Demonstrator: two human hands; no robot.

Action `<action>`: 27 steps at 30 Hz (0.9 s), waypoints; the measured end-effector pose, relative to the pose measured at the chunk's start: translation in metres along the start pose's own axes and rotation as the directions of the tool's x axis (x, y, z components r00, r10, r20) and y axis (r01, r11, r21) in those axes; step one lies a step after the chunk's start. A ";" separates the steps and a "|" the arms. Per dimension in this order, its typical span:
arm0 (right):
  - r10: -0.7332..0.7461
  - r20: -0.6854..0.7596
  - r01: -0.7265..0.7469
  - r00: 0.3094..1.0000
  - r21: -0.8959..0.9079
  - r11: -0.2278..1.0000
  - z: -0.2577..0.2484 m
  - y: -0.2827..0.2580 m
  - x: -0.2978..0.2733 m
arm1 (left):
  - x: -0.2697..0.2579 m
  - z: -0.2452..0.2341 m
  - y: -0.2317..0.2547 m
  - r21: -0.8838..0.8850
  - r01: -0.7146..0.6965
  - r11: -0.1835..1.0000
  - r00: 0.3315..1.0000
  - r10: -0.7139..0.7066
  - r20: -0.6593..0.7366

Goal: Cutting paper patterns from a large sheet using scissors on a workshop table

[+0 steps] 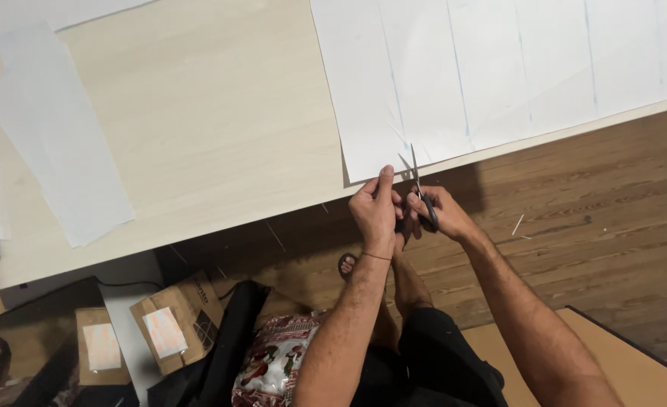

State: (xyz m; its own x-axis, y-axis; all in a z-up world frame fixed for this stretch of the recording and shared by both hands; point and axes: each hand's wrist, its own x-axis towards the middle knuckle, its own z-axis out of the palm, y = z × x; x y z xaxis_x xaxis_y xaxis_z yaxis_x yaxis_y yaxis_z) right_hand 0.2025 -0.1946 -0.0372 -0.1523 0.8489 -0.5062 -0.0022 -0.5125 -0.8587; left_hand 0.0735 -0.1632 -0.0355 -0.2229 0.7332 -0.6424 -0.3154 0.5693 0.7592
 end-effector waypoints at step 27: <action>0.024 0.001 -0.024 1.000 0.091 0.996 0.005 -0.011 0.000 | 0.002 0.011 -0.002 -0.057 -0.045 0.997 0.998 0.042 -0.055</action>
State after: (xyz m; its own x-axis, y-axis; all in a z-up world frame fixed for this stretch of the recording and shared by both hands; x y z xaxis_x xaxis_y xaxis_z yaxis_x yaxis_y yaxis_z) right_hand 0.1976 -0.1895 -0.0276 -0.1538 0.8361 -0.5265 -0.0881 -0.5424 -0.8355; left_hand 0.0838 -0.1580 -0.0370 -0.2865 0.7350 -0.6145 -0.3569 0.5134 0.7804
